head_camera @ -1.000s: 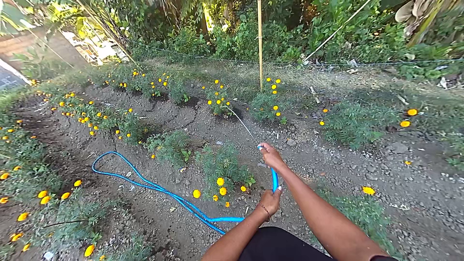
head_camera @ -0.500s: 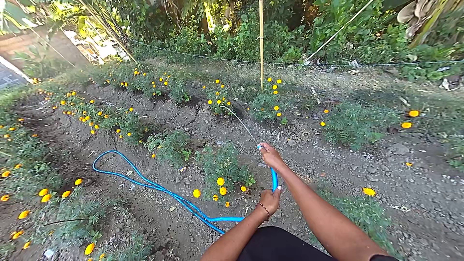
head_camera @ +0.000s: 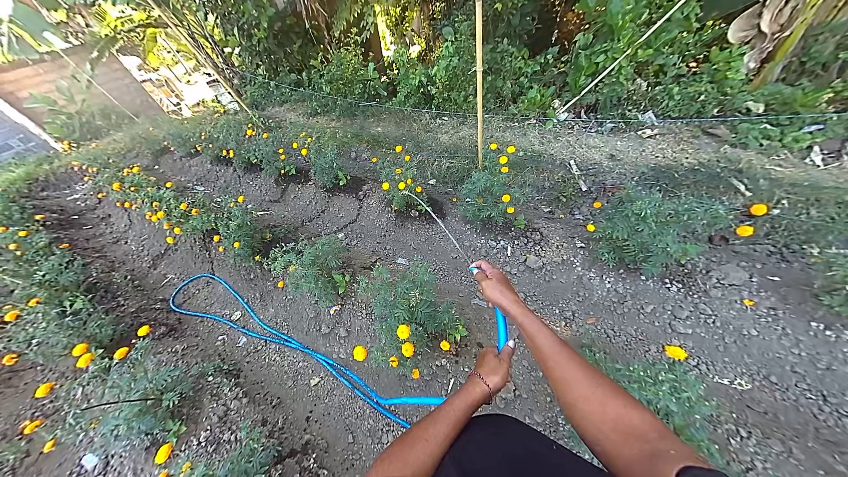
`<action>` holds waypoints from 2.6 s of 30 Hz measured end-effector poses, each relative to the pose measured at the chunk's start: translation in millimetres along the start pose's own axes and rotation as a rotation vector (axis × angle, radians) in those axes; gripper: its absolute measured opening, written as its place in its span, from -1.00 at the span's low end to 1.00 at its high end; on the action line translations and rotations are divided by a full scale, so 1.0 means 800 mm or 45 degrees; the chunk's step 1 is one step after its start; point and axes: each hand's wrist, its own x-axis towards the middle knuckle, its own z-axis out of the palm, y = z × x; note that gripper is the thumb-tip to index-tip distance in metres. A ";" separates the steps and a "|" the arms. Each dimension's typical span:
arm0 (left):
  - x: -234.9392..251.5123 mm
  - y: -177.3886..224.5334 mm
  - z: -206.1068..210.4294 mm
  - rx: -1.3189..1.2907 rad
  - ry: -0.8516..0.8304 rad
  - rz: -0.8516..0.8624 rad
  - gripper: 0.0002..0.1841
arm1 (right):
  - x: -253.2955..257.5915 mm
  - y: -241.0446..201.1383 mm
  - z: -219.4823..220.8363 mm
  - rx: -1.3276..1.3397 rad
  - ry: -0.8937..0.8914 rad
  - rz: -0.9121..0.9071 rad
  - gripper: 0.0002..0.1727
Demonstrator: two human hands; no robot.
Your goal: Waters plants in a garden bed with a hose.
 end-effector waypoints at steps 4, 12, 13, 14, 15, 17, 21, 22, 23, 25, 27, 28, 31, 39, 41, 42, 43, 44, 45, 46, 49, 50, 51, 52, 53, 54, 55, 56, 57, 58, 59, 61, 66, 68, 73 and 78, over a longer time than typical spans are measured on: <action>0.001 -0.002 0.000 0.002 -0.001 0.003 -0.43 | 0.000 0.001 0.000 0.000 -0.006 0.013 -0.60; 0.001 0.000 0.001 0.012 -0.008 -0.016 -0.44 | -0.002 0.005 -0.002 0.052 0.019 0.041 -0.59; 0.000 0.001 0.001 0.011 -0.009 -0.011 -0.44 | -0.003 0.005 -0.003 0.059 0.026 0.042 -0.59; 0.000 0.001 0.001 0.011 -0.010 -0.005 -0.44 | -0.004 0.005 -0.004 0.063 0.034 0.043 -0.59; 0.001 0.001 0.001 0.008 -0.012 -0.001 -0.44 | -0.005 0.005 -0.005 0.066 0.040 0.043 -0.59; 0.002 0.001 0.002 -0.001 -0.015 0.009 -0.44 | -0.006 0.005 -0.006 0.061 0.050 0.037 -0.59; 0.001 -0.002 0.003 -0.023 -0.016 0.004 -0.47 | -0.008 0.002 -0.008 0.020 0.067 0.018 -0.58; 0.001 -0.002 0.003 -0.024 -0.014 -0.003 -0.46 | -0.009 0.001 -0.009 0.015 0.072 0.009 -0.58; 0.001 -0.002 0.003 -0.023 -0.013 -0.008 -0.46 | -0.010 0.001 -0.009 0.015 0.078 0.000 -0.58; 0.001 -0.002 0.003 -0.016 -0.005 -0.004 -0.45 | -0.012 0.000 -0.010 0.022 0.086 -0.008 -0.59; 0.001 -0.002 0.003 -0.001 -0.008 -0.002 -0.45 | -0.012 0.001 -0.010 0.035 0.078 0.006 -0.58; 0.001 -0.002 0.003 0.001 -0.002 -0.005 -0.44 | -0.011 0.003 -0.008 0.037 0.077 0.013 -0.58; 0.002 -0.003 0.003 -0.005 -0.003 -0.016 -0.45 | -0.010 0.005 -0.008 0.045 0.080 0.023 -0.58; 0.005 -0.006 0.007 -0.005 -0.015 -0.009 -0.45 | -0.010 0.012 -0.011 0.056 0.081 0.020 -0.58; 0.006 -0.006 0.007 -0.003 -0.017 -0.011 -0.45 | -0.011 0.013 -0.012 0.073 0.083 0.029 -0.58; 0.006 -0.006 0.007 -0.002 -0.017 -0.011 -0.45 | -0.011 0.013 -0.012 0.074 0.085 0.034 -0.58; 0.006 -0.005 0.008 -0.001 -0.016 -0.011 -0.45 | -0.012 0.013 -0.013 0.077 0.087 0.036 -0.59; 0.005 -0.005 0.008 0.000 -0.017 -0.010 -0.45 | -0.012 0.013 -0.013 0.079 0.088 0.035 -0.59; 0.005 -0.005 0.008 0.000 -0.019 -0.009 -0.45 | -0.012 0.013 -0.014 0.081 0.087 0.032 -0.59; 0.005 -0.004 0.009 -0.002 -0.019 -0.008 -0.45 | -0.012 0.013 -0.014 0.079 0.087 0.030 -0.59; 0.004 -0.003 0.010 0.006 -0.024 -0.008 -0.45 | -0.012 0.014 -0.015 0.064 0.072 0.037 -0.59; 0.003 -0.002 0.010 0.011 -0.029 -0.010 -0.45 | -0.012 0.014 -0.015 0.057 0.067 0.040 -0.59; 0.002 -0.002 0.010 0.013 -0.031 -0.011 -0.45 | -0.012 0.014 -0.014 0.046 0.059 0.041 -0.59; 0.002 -0.003 0.010 0.008 -0.033 -0.009 -0.45 | -0.013 0.012 -0.014 0.032 0.046 0.045 -0.59; 0.001 -0.004 0.010 0.000 -0.035 -0.008 -0.45 | -0.014 0.011 -0.013 0.017 0.033 0.049 -0.59; 0.000 -0.005 0.009 -0.008 -0.036 -0.009 -0.45 | -0.015 0.010 -0.012 0.012 0.023 0.049 -0.58; 0.000 -0.005 0.009 -0.015 -0.037 -0.013 -0.45 | -0.014 0.009 -0.011 0.010 0.017 0.046 -0.58; 0.000 -0.005 0.009 -0.021 -0.033 -0.018 -0.45 | -0.013 0.009 -0.009 0.010 0.009 0.045 -0.58; -0.001 -0.005 0.008 -0.024 -0.030 -0.026 -0.45 | -0.013 0.008 -0.008 0.019 0.002 0.047 -0.58; -0.003 -0.003 0.008 -0.020 -0.028 -0.040 -0.44 | -0.013 0.008 -0.006 0.028 0.000 0.050 -0.58; -0.004 -0.001 0.007 -0.016 -0.028 -0.051 -0.44 | -0.013 0.007 -0.006 0.035 -0.005 0.056 -0.58; -0.005 0.000 0.006 -0.011 -0.026 -0.060 -0.44 | -0.013 0.006 -0.005 0.031 -0.009 0.065 -0.58; -0.004 -0.003 0.007 -0.013 -0.027 -0.056 -0.43 | -0.010 0.012 -0.004 0.029 -0.007 0.060 -0.60; -0.003 -0.004 0.009 -0.013 -0.029 -0.057 -0.44 | -0.010 0.015 -0.005 0.044 -0.012 0.068 -0.61; -0.005 -0.005 0.012 0.024 -0.054 -0.059 -0.42 | -0.013 0.022 -0.007 0.021 -0.006 0.114 -0.60; -0.005 -0.006 0.016 0.042 -0.088 -0.076 -0.44 | -0.018 0.033 -0.010 0.013 0.029 0.198 -0.60</action>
